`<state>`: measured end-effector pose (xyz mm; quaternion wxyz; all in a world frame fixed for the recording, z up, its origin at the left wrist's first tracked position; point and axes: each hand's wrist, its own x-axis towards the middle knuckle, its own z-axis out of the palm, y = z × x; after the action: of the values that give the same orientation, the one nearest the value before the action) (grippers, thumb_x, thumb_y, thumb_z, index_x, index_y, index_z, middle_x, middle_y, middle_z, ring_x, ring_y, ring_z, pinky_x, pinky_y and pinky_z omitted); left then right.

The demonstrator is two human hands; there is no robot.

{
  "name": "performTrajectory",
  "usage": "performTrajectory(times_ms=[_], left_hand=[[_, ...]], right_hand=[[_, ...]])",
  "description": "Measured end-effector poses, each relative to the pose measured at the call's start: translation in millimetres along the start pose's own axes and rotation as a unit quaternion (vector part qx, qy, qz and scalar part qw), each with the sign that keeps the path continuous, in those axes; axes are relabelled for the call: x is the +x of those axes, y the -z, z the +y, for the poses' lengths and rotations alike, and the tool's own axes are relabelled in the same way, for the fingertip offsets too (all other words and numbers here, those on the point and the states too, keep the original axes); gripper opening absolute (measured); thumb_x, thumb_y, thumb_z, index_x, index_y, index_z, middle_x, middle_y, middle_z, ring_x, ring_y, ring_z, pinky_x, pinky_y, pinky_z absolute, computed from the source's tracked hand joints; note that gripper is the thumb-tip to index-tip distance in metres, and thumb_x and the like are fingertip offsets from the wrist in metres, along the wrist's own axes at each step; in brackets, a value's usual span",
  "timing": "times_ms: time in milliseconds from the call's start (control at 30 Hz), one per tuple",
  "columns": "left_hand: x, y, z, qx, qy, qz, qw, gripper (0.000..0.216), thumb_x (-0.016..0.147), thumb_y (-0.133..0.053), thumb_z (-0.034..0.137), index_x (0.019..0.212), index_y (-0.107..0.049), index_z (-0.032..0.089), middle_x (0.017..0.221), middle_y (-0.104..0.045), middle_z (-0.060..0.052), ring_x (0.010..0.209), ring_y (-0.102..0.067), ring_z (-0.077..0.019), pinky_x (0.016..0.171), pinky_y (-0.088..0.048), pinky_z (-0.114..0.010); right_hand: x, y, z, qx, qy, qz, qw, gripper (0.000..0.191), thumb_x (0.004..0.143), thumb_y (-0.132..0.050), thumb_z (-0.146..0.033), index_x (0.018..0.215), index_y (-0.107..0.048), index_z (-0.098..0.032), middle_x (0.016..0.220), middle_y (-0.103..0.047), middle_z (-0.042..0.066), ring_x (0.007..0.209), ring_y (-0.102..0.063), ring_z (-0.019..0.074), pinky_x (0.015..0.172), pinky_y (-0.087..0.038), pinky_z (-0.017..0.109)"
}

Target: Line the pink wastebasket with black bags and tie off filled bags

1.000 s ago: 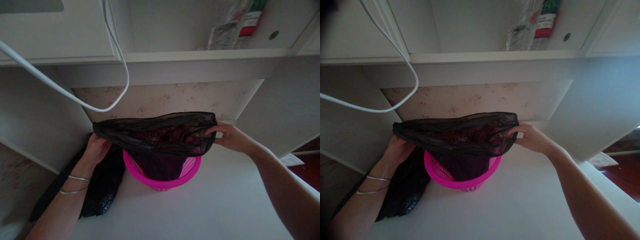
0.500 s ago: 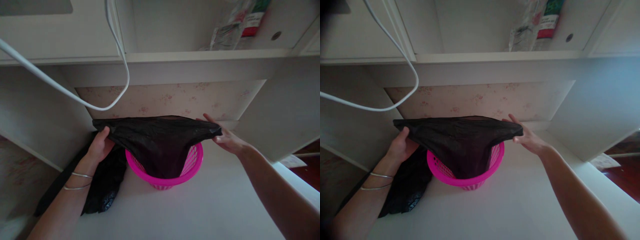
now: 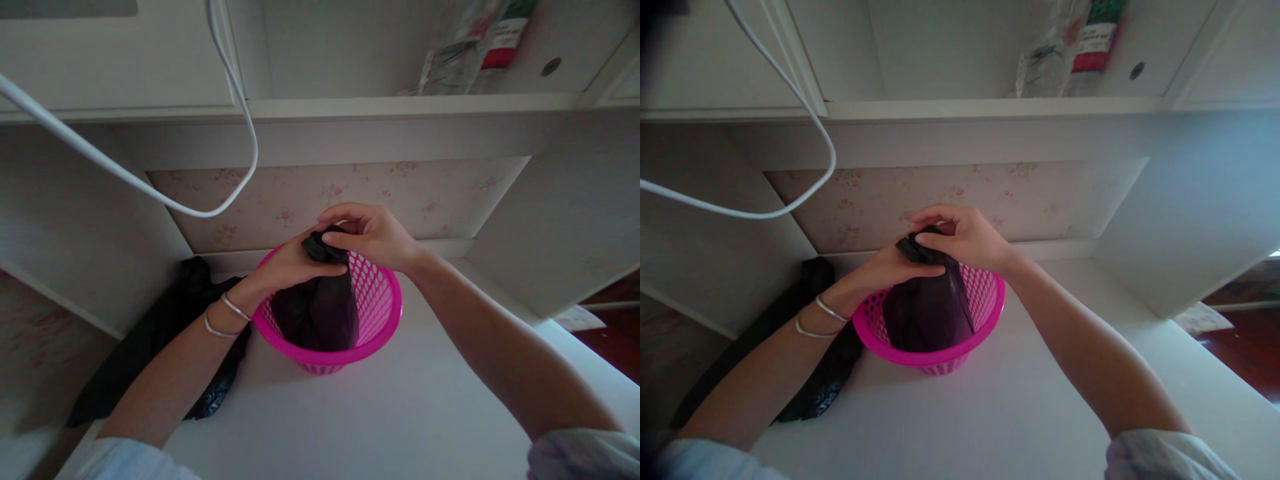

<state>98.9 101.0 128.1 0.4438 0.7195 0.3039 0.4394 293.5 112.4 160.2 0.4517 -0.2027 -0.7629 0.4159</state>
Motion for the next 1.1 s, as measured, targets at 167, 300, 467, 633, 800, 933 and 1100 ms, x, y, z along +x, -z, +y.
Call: performTrajectory(times_ms=[167, 300, 467, 633, 800, 933, 1100], left_hand=[[-3.8, 9.0, -4.1, -0.024, 0.046, 0.113, 0.992, 0.037, 0.070, -0.093, 0.039, 0.097, -0.082, 0.017, 0.099, -0.081, -0.008, 0.099, -0.074, -0.0314, 0.098, -0.052, -0.046], [-2.9, 10.2, 8.3, -0.084, 0.018, 0.111, 0.990, 0.036, 0.068, -0.093, 0.043, 0.087, -0.077, 0.016, 0.084, -0.075, -0.003, 0.080, -0.070, -0.0210, 0.078, -0.053, -0.033], [4.3, -5.7, 27.8, -0.080, 0.000, 0.123, 0.989, 0.043, 0.069, -0.091, 0.054, 0.078, -0.069, 0.018, 0.067, -0.062, 0.005, 0.061, -0.056, -0.0111, 0.060, -0.044, -0.024], [-5.9, 14.6, 23.1, -0.012, -0.035, 0.117, 0.992, 0.050, 0.070, -0.087, 0.062, 0.091, -0.074, 0.019, 0.083, -0.071, 0.000, 0.076, -0.064, -0.0150, 0.073, -0.049, -0.026], [-30.0, 64.4, -8.3, 0.093, 0.027, 0.162, 0.982, 0.060, 0.083, -0.066, 0.072, 0.115, -0.071, 0.022, 0.114, -0.073, -0.008, 0.103, -0.067, -0.0239, 0.093, -0.053, -0.036], [-44.4, 84.9, -30.4, 0.215, 0.150, 0.192, 0.946, 0.050, 0.068, -0.083, 0.054, 0.102, -0.076, 0.018, 0.101, -0.075, -0.009, 0.088, -0.068, -0.0262, 0.083, -0.054, -0.038], [-54.2, 87.1, -43.7, 0.180, 0.206, 0.198, 0.941, 0.043, 0.074, -0.077, 0.042, 0.109, -0.075, 0.018, 0.085, -0.076, -0.005, 0.073, -0.070, -0.0240, 0.067, -0.055, -0.034]], right_hand=[[-18.8, 13.3, 18.8, 0.066, -0.009, 0.031, 0.997, 0.098, 0.068, -0.093, -0.051, 0.153, -0.046, -0.037, 0.163, -0.046, 0.006, 0.152, -0.042, 0.0320, 0.123, -0.035, 0.057], [-22.3, 0.7, 41.0, -0.044, -0.087, -0.120, 0.988, 0.118, 0.055, -0.099, -0.048, 0.157, -0.043, -0.030, 0.158, -0.053, 0.010, 0.151, -0.043, 0.0348, 0.125, -0.034, 0.057], [-6.2, -34.6, 46.4, -0.165, -0.136, -0.248, 0.945, 0.073, 0.070, -0.089, -0.055, 0.134, -0.069, -0.024, 0.133, -0.074, 0.007, 0.126, -0.068, 0.0330, 0.114, -0.051, 0.048], [-0.8, -32.3, 49.0, -0.256, -0.090, -0.183, 0.945, 0.041, 0.084, -0.078, -0.040, 0.120, -0.076, -0.021, 0.115, -0.080, 0.009, 0.107, -0.075, 0.0330, 0.103, -0.058, 0.050], [-6.1, -18.7, 57.8, -0.220, -0.055, -0.139, 0.964, 0.026, 0.088, -0.072, -0.032, 0.111, -0.078, -0.023, 0.116, -0.080, 0.005, 0.114, -0.072, 0.0299, 0.110, -0.054, 0.052], [-7.4, -12.6, 56.0, -0.186, -0.037, -0.095, 0.977, 0.025, 0.086, -0.075, -0.038, 0.107, -0.079, -0.024, 0.118, -0.080, 0.005, 0.120, -0.070, 0.0308, 0.117, -0.049, 0.055], [2.1, -7.4, 43.9, -0.108, -0.043, 0.074, 0.990, 0.047, 0.084, -0.078, -0.051, 0.122, -0.074, -0.022, 0.137, -0.072, 0.006, 0.137, -0.060, 0.0304, 0.127, -0.035, 0.056]])
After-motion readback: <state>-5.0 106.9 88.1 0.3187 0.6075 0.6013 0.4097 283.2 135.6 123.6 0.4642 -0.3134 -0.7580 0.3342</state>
